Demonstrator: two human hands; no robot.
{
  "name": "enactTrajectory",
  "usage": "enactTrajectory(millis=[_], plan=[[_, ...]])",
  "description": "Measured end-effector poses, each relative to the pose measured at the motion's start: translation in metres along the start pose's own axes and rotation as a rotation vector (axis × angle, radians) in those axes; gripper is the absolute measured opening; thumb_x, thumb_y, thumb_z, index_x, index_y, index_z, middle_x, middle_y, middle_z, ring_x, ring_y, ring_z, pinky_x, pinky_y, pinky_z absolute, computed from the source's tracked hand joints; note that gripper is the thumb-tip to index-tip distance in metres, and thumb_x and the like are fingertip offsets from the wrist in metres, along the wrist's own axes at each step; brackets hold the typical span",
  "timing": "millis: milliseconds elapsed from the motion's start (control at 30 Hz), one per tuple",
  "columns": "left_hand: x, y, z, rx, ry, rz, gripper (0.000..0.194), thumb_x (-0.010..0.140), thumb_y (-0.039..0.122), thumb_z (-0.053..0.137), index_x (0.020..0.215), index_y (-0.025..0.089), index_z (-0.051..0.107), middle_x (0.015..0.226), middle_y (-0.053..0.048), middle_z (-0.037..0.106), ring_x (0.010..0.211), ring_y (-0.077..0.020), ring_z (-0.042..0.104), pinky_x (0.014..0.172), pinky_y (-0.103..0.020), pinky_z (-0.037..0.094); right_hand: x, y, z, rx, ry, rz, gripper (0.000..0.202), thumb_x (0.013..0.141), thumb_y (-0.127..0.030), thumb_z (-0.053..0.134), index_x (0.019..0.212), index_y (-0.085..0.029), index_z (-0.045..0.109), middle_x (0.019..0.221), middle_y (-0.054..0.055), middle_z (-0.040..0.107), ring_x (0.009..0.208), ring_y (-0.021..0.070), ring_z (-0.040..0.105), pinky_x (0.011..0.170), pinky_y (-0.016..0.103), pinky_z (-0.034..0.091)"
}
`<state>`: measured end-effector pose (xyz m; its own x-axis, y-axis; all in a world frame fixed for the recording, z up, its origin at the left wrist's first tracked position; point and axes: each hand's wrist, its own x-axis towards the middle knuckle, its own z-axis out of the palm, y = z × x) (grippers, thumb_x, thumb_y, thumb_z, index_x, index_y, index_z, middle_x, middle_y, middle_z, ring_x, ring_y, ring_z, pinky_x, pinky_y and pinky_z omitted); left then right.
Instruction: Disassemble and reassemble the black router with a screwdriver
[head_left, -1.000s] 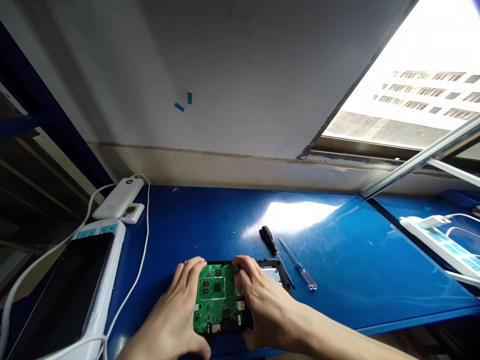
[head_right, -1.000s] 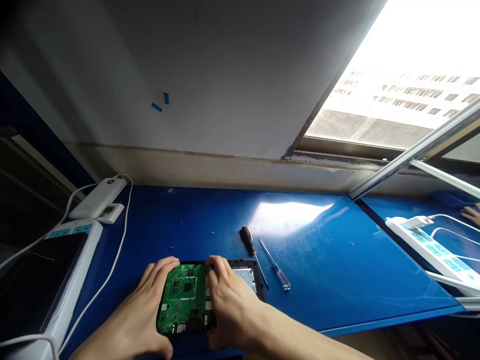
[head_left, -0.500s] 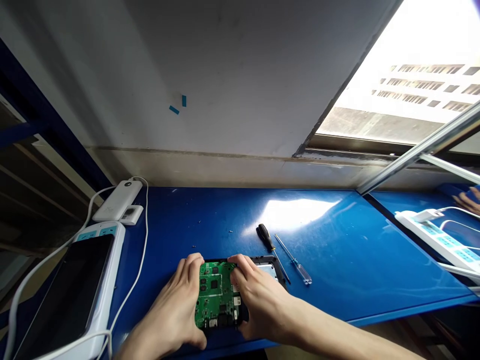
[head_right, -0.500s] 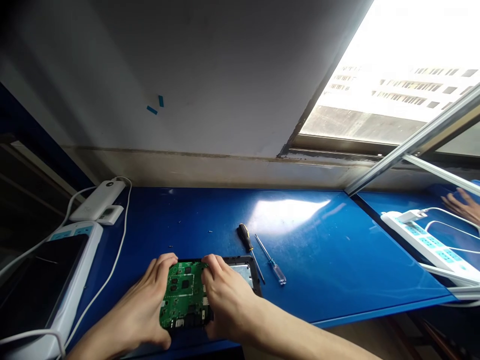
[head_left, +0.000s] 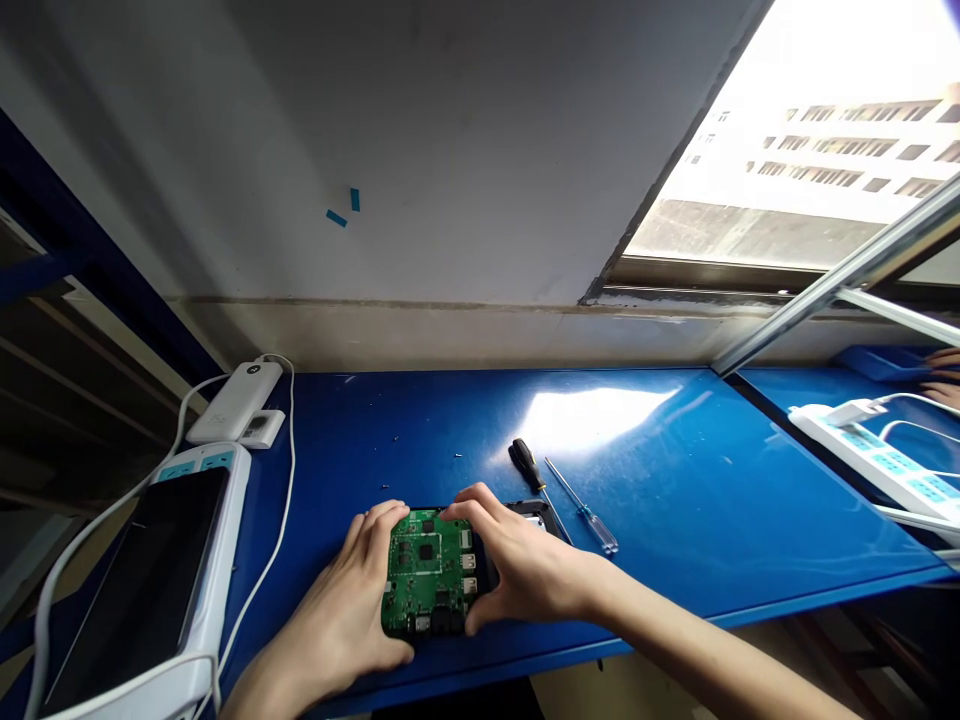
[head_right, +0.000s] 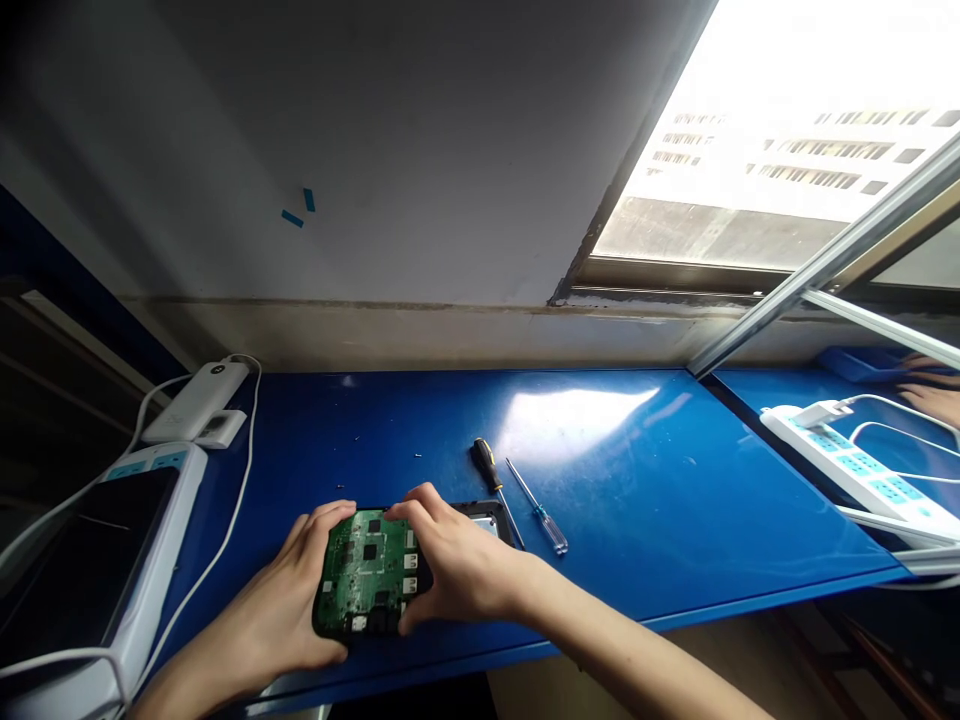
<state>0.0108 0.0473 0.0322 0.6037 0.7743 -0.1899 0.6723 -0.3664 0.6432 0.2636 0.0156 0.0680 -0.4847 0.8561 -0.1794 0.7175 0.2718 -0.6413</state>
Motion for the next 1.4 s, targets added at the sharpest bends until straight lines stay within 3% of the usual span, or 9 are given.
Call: enactTrajectory(millis=[133,267,433,633,800,1000,1267,1333,1400], plan=[[-0.002,0.0,0.0,-0.016,-0.016,-0.044,0.111,0.052,0.014,0.077,0.148,0.024,0.021,0.156,-0.019,0.035,0.148,-0.0378,0.034,0.117,-0.055,0.04,0.001,0.005,-0.002,0.179,0.114,0.028,0.068,0.076,-0.018,0.083,0.136,-0.021,0.049,0.128,0.01,0.057,0.1,0.0205,0.064,0.089,0.035,0.056],[-0.004,-0.002,0.003,-0.043,-0.011,-0.085,0.122,0.055,0.018,0.081,0.154,0.028,0.011,0.16,-0.018,0.03,0.152,-0.0411,0.026,0.118,-0.06,0.038,0.011,0.014,0.009,0.483,0.269,0.098,0.033,0.09,-0.015,0.061,0.122,-0.022,0.057,0.107,0.004,0.066,0.07,0.0108,0.061,0.065,0.026,0.051],[-0.009,-0.006,0.009,-0.056,0.036,-0.079,0.132,0.059,0.02,0.085,0.158,0.035,0.0,0.157,-0.017,0.034,0.148,-0.0438,0.034,0.113,-0.066,0.04,0.024,0.025,0.02,0.771,0.364,0.136,0.013,0.091,-0.024,0.063,0.104,-0.02,0.063,0.091,0.0,0.067,0.064,0.009,0.057,0.058,0.023,0.045],[-0.016,-0.001,0.013,-0.071,0.215,-0.055,0.133,0.061,0.019,0.088,0.159,0.04,0.002,0.162,-0.014,0.03,0.15,-0.0427,0.032,0.115,-0.067,0.038,0.027,0.024,0.011,0.906,0.452,0.113,0.02,0.089,-0.034,0.069,0.101,-0.019,0.063,0.105,0.003,0.066,0.068,0.0079,0.059,0.064,0.024,0.049],[-0.017,0.007,-0.004,-0.045,0.319,0.109,0.114,0.076,0.021,0.079,0.159,0.042,0.003,0.168,-0.011,0.023,0.152,-0.0375,0.032,0.117,-0.066,0.037,0.019,0.016,-0.005,0.891,0.429,0.1,0.021,0.089,-0.035,0.07,0.103,-0.02,0.063,0.094,0.0,0.067,0.06,0.0063,0.051,0.055,0.022,0.04],[-0.015,0.017,-0.024,0.1,0.22,0.278,0.11,0.08,0.015,0.072,0.161,0.039,0.001,0.166,-0.01,0.032,0.151,-0.0349,0.036,0.114,-0.058,0.045,0.013,0.008,-0.015,0.871,0.407,0.106,0.025,0.09,-0.039,0.07,0.105,-0.021,0.064,0.092,0.002,0.065,0.068,0.0104,0.054,0.055,0.023,0.039],[-0.02,0.021,-0.035,0.161,0.22,0.221,0.117,0.073,0.006,0.072,0.16,0.043,0.004,0.162,-0.005,0.04,0.149,-0.0349,0.039,0.117,-0.06,0.042,0.007,-0.01,-0.018,0.829,0.431,0.054,0.029,0.094,-0.045,0.065,0.107,-0.02,0.061,0.097,0.003,0.067,0.064,0.0093,0.056,0.06,0.025,0.048],[-0.02,0.021,-0.037,0.128,0.251,0.256,0.116,0.071,0.005,0.073,0.16,0.041,0.008,0.16,-0.006,0.043,0.147,-0.0341,0.042,0.116,-0.057,0.045,-0.001,-0.019,-0.021,0.674,0.441,-0.006,0.034,0.096,-0.046,0.064,0.118,-0.021,0.059,0.105,0.006,0.068,0.077,0.0136,0.064,0.069,0.029,0.055],[-0.019,0.022,-0.038,0.098,0.281,0.286,0.115,0.069,0.003,0.073,0.159,0.039,0.012,0.157,-0.008,0.046,0.145,-0.0336,0.044,0.114,-0.055,0.047,-0.01,-0.028,-0.022,0.412,0.444,-0.123,0.062,0.085,-0.048,0.077,0.136,-0.021,0.052,0.131,0.013,0.061,0.114,0.0244,0.064,0.096,0.04,0.055]])
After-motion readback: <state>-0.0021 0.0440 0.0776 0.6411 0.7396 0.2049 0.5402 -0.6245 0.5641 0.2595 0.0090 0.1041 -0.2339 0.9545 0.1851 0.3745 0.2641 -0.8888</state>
